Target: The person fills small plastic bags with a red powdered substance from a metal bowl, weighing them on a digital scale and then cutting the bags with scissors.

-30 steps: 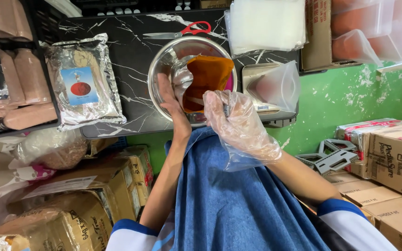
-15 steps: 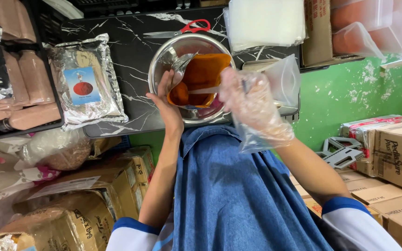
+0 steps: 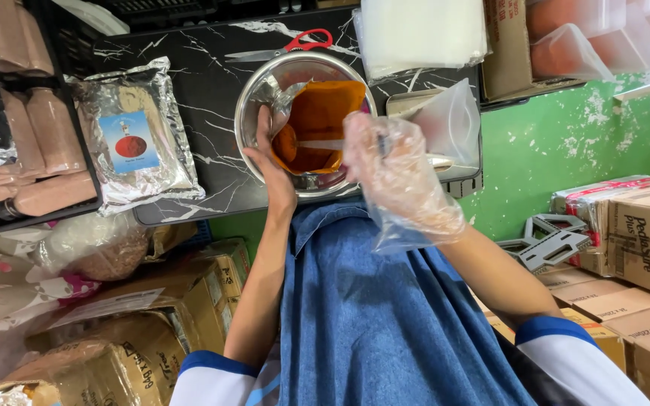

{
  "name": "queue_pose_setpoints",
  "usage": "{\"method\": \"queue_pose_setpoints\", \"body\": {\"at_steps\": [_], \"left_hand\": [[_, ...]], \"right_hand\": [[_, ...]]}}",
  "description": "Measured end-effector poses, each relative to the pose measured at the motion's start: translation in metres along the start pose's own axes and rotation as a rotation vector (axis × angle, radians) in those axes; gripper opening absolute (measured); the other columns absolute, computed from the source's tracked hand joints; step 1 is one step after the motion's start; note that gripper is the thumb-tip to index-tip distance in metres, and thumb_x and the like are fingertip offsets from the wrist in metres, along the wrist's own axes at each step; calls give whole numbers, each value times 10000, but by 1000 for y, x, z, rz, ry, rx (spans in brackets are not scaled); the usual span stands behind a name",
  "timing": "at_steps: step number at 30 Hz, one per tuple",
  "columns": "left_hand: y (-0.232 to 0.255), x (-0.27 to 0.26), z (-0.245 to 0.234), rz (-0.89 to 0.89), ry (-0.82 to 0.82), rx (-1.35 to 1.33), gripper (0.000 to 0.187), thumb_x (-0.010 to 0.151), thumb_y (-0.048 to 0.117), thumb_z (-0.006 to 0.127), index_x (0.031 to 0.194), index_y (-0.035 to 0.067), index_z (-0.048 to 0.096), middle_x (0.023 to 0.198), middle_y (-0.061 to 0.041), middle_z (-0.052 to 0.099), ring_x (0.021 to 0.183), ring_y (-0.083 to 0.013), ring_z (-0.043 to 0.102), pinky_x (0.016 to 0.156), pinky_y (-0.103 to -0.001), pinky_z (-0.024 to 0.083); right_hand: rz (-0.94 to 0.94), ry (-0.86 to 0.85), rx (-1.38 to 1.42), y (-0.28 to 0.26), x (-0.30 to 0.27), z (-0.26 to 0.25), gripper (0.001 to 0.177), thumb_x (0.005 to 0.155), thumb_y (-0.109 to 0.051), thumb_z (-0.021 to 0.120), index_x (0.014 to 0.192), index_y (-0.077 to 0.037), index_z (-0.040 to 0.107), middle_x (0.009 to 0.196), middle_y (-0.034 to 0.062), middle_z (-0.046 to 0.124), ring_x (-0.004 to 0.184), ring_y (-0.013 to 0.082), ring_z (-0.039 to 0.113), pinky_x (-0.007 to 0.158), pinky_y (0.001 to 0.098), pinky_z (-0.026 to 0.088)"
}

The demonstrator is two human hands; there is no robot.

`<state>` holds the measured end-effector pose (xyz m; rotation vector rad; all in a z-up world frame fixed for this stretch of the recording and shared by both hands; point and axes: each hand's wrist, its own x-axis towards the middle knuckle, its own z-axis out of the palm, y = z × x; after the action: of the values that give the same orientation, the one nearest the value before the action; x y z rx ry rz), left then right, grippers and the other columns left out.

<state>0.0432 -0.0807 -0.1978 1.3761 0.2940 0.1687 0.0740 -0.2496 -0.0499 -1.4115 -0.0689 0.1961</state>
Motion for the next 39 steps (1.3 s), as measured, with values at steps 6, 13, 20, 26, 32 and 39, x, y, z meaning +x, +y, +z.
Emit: {"method": "queue_pose_setpoints", "body": {"at_steps": [6, 13, 20, 26, 32, 39], "left_hand": [[-2, -1, -14, 42, 101, -182, 860, 1084, 709, 1, 1694, 175, 288, 1725, -71, 303, 1600, -264, 298, 1373, -432, 179], [10, -18, -10, 249, 259, -62, 827, 1107, 697, 36, 1668, 162, 323, 1663, -93, 352, 1543, -270, 333, 1332, -464, 168], [12, -52, -5, 582, 310, 305, 585, 1114, 583, 170, 1224, 70, 430, 1090, -50, 356, 995, -211, 374, 999, -345, 330], [-37, -85, 12, 495, -80, 337, 403, 1037, 511, 581, 862, 168, 700, 665, 17, 551, 535, -194, 516, 587, -312, 459], [-11, -72, 80, 368, -582, 541, 585, 951, 534, 689, 1277, 48, 670, 1222, -113, 722, 1140, -248, 685, 1014, -402, 557], [-28, -17, 153, 347, -628, 357, 1535, 660, 633, 934, 1700, 123, -74, 1793, -188, -90, 1694, -402, 8, 1392, -581, 99]], "right_hand": [[64, 250, 71, 10, -13, -30, 433, 1124, -214, 536, 731, -34, 560, 608, 168, 632, 511, 226, 709, 413, 287, 591], [-13, 280, 68, -14, -19, -56, 547, 1147, -397, 464, 701, -88, 535, 681, 185, 691, 506, 207, 715, 393, 219, 568], [-64, 274, 104, -38, -21, -59, 537, 1143, -372, 468, 685, -92, 488, 649, 212, 666, 463, 230, 677, 385, 240, 520], [32, 248, 26, -50, -27, -90, 539, 1150, -476, 439, 728, -159, 547, 728, 141, 728, 524, 183, 708, 448, 220, 584], [266, 611, 244, -53, -27, -118, 428, 1063, -428, 631, 754, -134, 586, 632, -22, 599, 595, 199, 750, 397, 302, 588], [79, 533, 267, -101, -42, -124, 383, 1047, -446, 574, 794, -169, 496, 696, -74, 498, 675, 211, 749, 398, 292, 508]]}}
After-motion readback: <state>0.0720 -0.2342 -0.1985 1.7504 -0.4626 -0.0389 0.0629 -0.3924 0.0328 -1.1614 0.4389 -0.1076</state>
